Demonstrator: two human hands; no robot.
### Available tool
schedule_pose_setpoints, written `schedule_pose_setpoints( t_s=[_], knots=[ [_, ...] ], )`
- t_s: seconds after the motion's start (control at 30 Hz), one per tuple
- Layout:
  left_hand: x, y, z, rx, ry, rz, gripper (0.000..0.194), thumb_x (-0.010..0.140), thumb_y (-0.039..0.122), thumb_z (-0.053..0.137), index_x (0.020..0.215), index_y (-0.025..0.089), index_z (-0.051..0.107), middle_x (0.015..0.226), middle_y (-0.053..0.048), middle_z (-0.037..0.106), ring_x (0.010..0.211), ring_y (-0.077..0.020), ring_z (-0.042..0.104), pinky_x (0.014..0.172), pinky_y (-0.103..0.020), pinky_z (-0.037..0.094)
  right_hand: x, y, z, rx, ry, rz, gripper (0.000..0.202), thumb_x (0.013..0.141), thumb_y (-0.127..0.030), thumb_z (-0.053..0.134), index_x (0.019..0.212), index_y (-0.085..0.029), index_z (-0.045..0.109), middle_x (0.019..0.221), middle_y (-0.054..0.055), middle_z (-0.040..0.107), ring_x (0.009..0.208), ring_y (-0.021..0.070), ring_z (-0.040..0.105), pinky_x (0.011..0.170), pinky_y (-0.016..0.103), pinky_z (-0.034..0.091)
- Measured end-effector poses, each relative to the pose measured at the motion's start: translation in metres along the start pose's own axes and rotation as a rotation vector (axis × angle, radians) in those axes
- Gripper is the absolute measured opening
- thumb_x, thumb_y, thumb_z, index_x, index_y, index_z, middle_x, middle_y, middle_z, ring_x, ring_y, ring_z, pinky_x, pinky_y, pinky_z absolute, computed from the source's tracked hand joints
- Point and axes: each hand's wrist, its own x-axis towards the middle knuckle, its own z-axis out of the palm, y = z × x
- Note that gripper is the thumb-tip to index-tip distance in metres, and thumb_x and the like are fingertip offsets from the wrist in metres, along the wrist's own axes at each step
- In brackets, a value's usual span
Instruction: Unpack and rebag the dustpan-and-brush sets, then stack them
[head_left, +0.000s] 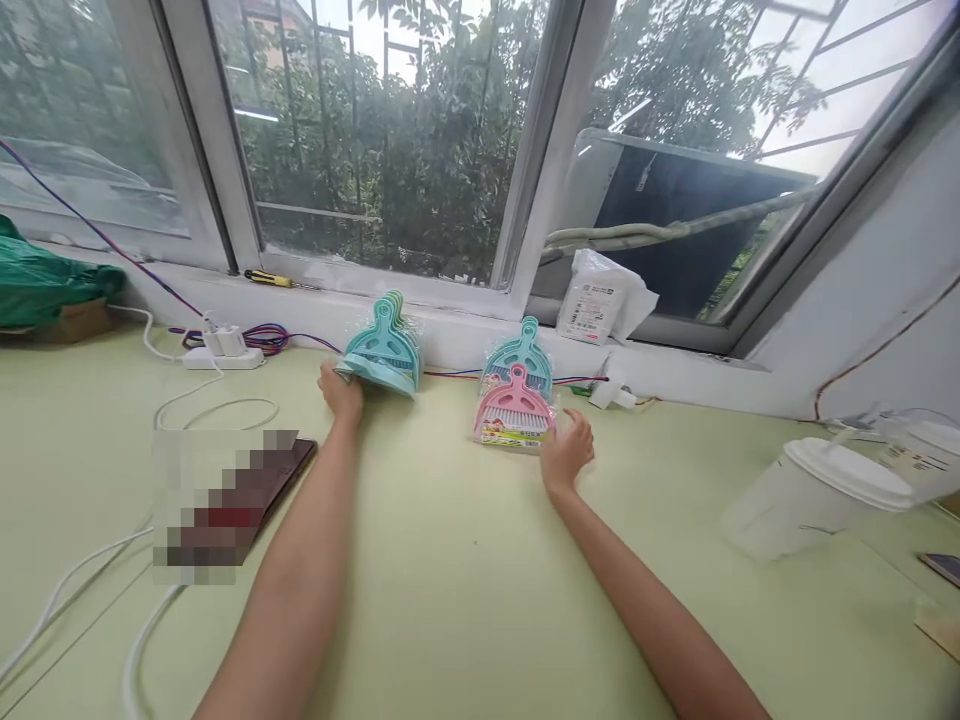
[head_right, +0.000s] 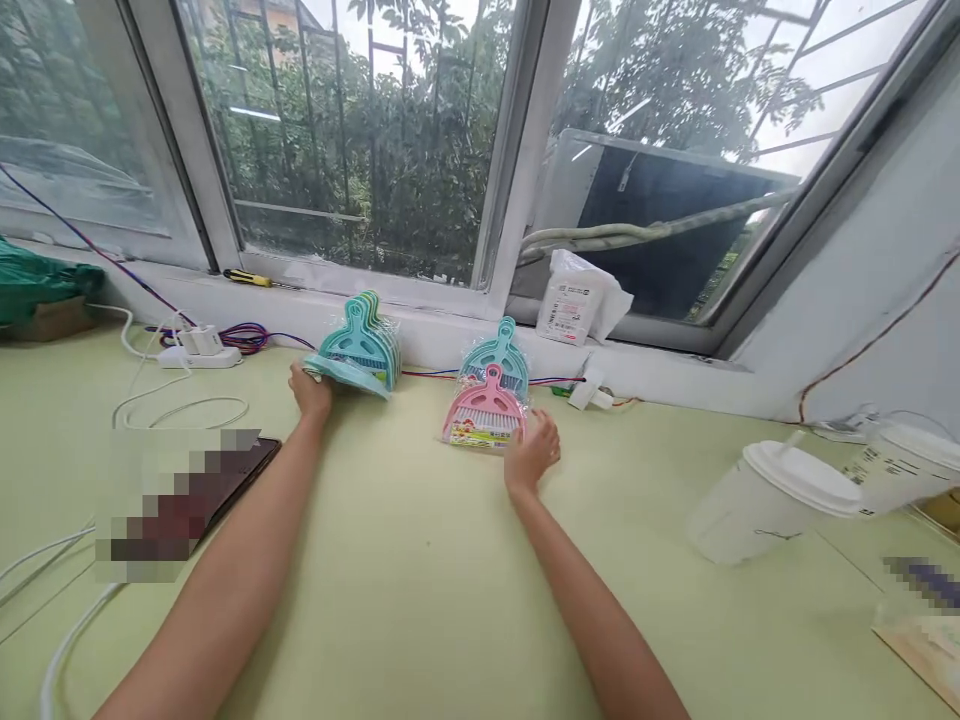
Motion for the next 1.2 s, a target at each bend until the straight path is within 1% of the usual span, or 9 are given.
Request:
schedule_pose_setpoints(
  t_s=[0.13,0.33,0.5,0.63,0.73,0.83,0.93,1.0,1.2],
  knots=[
    [0.003,0.005,0.000,0.077,-0.013,-0.008,0.040,0.086,0.031,0.048,0.123,0.015,0.046,0.125,-0.016,0.055,0.121,-0.0323,0.045,0.099,-0.047,0.036,0.026,0.035,-0.002,0.005,-0.202,0.266,0.044,0.077,-0.037,0.049,0.118,-0.022,0.051,0.129,0.012,0.056,0.122,0.0299,0.048,0.102,0.048,0.027],
    [0.012,0.004,0.007,0.162,-0.004,-0.101,0.042,0.089,0.045,0.044,0.117,0.015,0.050,0.126,-0.019,0.053,0.123,-0.0351,0.041,0.100,-0.051,0.033,0.026,0.043,0.018,-0.023,-0.324,0.173,0.048,0.073,-0.037,0.059,0.118,-0.022,0.051,0.118,0.012,0.064,0.118,0.0289,0.052,0.105,0.048,0.022],
    [0.014,-0.001,0.017,0.118,0.043,-0.119,0.041,0.088,0.045,0.047,0.117,0.015,0.049,0.129,-0.020,0.048,0.125,-0.0352,0.039,0.098,-0.050,0.038,0.028,0.047,0.018,-0.096,-0.358,0.190,0.048,0.077,-0.036,0.056,0.122,-0.022,0.047,0.120,0.009,0.064,0.120,0.0258,0.051,0.105,0.044,0.023],
    [0.006,0.002,0.009,0.070,0.085,-0.090,0.047,0.086,0.046,0.052,0.120,0.016,0.044,0.130,-0.021,0.044,0.126,-0.0353,0.038,0.097,-0.050,0.038,0.030,0.047,0.016,-0.083,-0.389,0.202,0.052,0.079,-0.034,0.055,0.128,-0.023,0.042,0.120,0.006,0.065,0.119,0.0239,0.052,0.106,0.043,0.020],
    [-0.005,0.011,-0.005,0.045,0.169,0.039,0.049,0.086,0.046,0.052,0.122,0.015,0.041,0.132,-0.022,0.040,0.128,-0.0356,0.034,0.100,-0.051,0.032,0.030,0.046,0.015,-0.052,-0.391,0.214,0.054,0.080,-0.032,0.057,0.131,-0.023,0.042,0.118,0.006,0.066,0.115,0.0232,0.055,0.106,0.044,0.021],
    [-0.015,0.018,-0.015,0.063,0.199,0.236,0.034,0.092,0.042,0.040,0.109,0.015,0.050,0.120,-0.020,0.052,0.121,-0.0331,0.042,0.100,-0.050,0.029,0.030,0.046,0.013,-0.030,-0.387,0.213,0.053,0.079,-0.030,0.058,0.130,-0.024,0.044,0.116,0.006,0.066,0.111,0.0226,0.057,0.106,0.044,0.022],
    [-0.019,0.016,-0.011,0.126,0.024,0.407,0.037,0.095,0.037,0.028,0.083,0.016,0.056,0.089,-0.014,0.062,0.097,-0.0284,0.055,0.093,-0.045,0.034,0.030,0.046,0.012,-0.011,-0.366,0.212,0.051,0.078,-0.028,0.059,0.128,-0.025,0.046,0.114,0.006,0.066,0.108,0.0220,0.059,0.104,0.042,0.026],
    [-0.017,0.013,-0.004,0.160,-0.099,0.503,0.039,0.094,0.039,0.029,0.074,0.018,0.056,0.081,-0.013,0.063,0.091,-0.0274,0.056,0.089,-0.042,0.037,0.029,0.045,0.010,0.009,-0.364,0.214,0.051,0.077,-0.026,0.060,0.127,-0.025,0.047,0.112,0.005,0.066,0.106,0.0218,0.060,0.101,0.040,0.030],
    [-0.011,0.005,0.012,0.134,-0.205,0.622,0.032,0.089,0.045,0.039,0.086,0.019,0.058,0.091,-0.012,0.064,0.099,-0.0296,0.053,0.087,-0.039,0.040,0.029,0.040,0.007,0.021,-0.384,0.207,0.050,0.076,-0.024,0.059,0.125,-0.027,0.049,0.111,0.004,0.067,0.103,0.0217,0.062,0.098,0.040,0.034]
  ],
)
